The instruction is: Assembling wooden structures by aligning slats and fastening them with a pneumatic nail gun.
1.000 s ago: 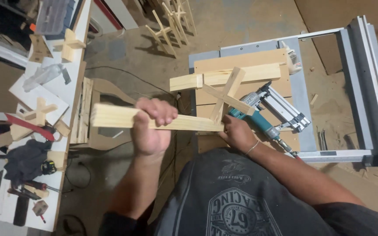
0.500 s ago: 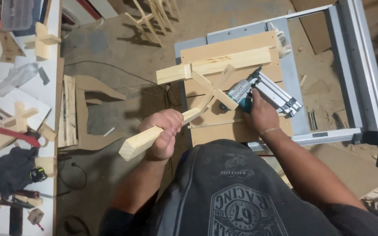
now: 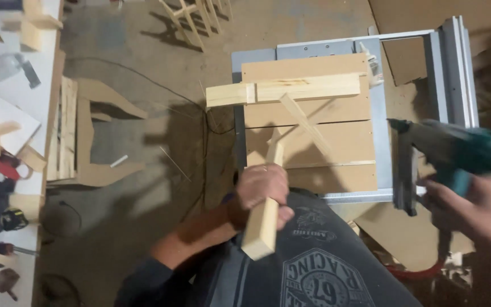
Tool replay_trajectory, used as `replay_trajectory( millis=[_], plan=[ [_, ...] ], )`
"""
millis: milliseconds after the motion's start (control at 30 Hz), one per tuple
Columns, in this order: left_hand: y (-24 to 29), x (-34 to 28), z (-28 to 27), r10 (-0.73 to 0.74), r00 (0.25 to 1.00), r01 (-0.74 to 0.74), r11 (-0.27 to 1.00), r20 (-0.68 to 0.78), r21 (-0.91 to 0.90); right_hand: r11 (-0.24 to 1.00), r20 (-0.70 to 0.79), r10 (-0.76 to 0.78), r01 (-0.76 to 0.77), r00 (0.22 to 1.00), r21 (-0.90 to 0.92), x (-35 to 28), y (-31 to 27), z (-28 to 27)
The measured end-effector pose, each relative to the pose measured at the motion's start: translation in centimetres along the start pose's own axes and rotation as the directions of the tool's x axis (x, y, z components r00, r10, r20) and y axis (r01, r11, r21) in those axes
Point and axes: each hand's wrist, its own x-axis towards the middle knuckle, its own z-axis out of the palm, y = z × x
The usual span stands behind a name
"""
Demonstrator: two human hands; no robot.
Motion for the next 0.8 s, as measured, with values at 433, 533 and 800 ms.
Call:
replay_trajectory(
  millis=[433, 533, 800],
  plan=[
    [-0.5, -0.8, -1.9, 0.146, 0.978, -0.126, 0.982, 0.149, -0.138, 0.877, 0.131, 0.326, -0.248, 0.936, -0.412, -0.6, -3.1, 7.5],
    [-0.5, -1.0, -2.8, 0.166, 0.975, -0.144, 0.978, 0.148, -0.151, 0.804, 0.198, 0.296, -0.132, 0.934, -0.579, 0.4, -3.1, 8.6],
    [-1.0, -1.8, -4.5, 0.188, 0.975, -0.167, 0.972, 0.120, -0.167, 0.855, 0.356, 0.031, 0.160, 0.934, -0.494, 2.3, -3.1, 10.4]
  ],
)
